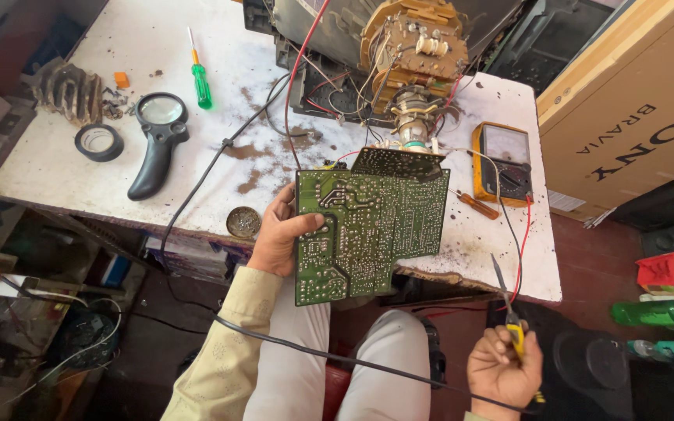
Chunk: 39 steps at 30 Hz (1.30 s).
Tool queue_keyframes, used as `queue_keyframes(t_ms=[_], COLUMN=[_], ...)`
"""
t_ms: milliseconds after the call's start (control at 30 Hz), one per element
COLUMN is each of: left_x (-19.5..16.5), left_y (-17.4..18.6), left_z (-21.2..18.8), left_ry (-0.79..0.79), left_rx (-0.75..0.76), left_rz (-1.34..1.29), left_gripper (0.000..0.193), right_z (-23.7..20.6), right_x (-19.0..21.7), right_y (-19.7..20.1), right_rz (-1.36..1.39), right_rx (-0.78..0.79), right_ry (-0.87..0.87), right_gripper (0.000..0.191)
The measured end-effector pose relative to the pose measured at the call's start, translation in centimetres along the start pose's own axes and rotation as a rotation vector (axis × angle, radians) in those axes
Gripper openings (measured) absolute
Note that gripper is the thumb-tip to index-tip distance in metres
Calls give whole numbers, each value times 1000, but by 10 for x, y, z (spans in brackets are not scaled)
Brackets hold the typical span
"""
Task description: The person holds a green circuit board on their lap and solders its underside with a yellow soldering iron, touching the tip to component joints. They reach under the workbench for supplies, then use a handheld magnifying glass in one hand while continuing to solder and probe joints on the board.
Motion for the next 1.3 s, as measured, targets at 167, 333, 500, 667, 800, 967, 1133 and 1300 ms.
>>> queue_keyframes(t_ms=[167, 333, 500, 667, 800, 967, 1133, 1300], left_x=[1, 4, 8, 7, 4, 1, 0, -1], left_y=[-4, -3, -1, -1, -2, -2, -2, -3], left_z=[-3, -5, -3, -2, -2, -1, 0, 0], left_ry=[-4, -6, -4, -4, 3, 2, 4, -3], left_rx=[3, -3, -12, -5, 5, 4, 5, 0], left_rz=[-8, 21, -1, 9, -6, -7, -6, 5], left_gripper=[60, 59, 60, 59, 59, 61, 62, 63], right_z=[8, 3, 2, -10, -7, -2, -1, -2], right_x=[-10, -16, -48, -101, -126, -134, -133, -135], right_y=[36, 7, -66, -158, -196, -205, -203, -203], right_rz=[93, -12, -401, -1092, -1281, -1301, -1319, -1351], right_rx=[-72, -30, -142, 81, 152, 149, 172, 176], right_ry=[-32, -40, 123, 297, 305, 300, 324, 372], right_gripper=[18, 19, 6, 15, 15, 14, 14, 14])
Point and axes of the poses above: each hand's wrist, its own z-axis towards the middle knuckle, its own y-axis out of the back of the hand, x = y × z, the point moved 4 cm from there along z, towards the middle knuckle, and after that the axes turned 12 degrees about -y, right-handed, at the moved point
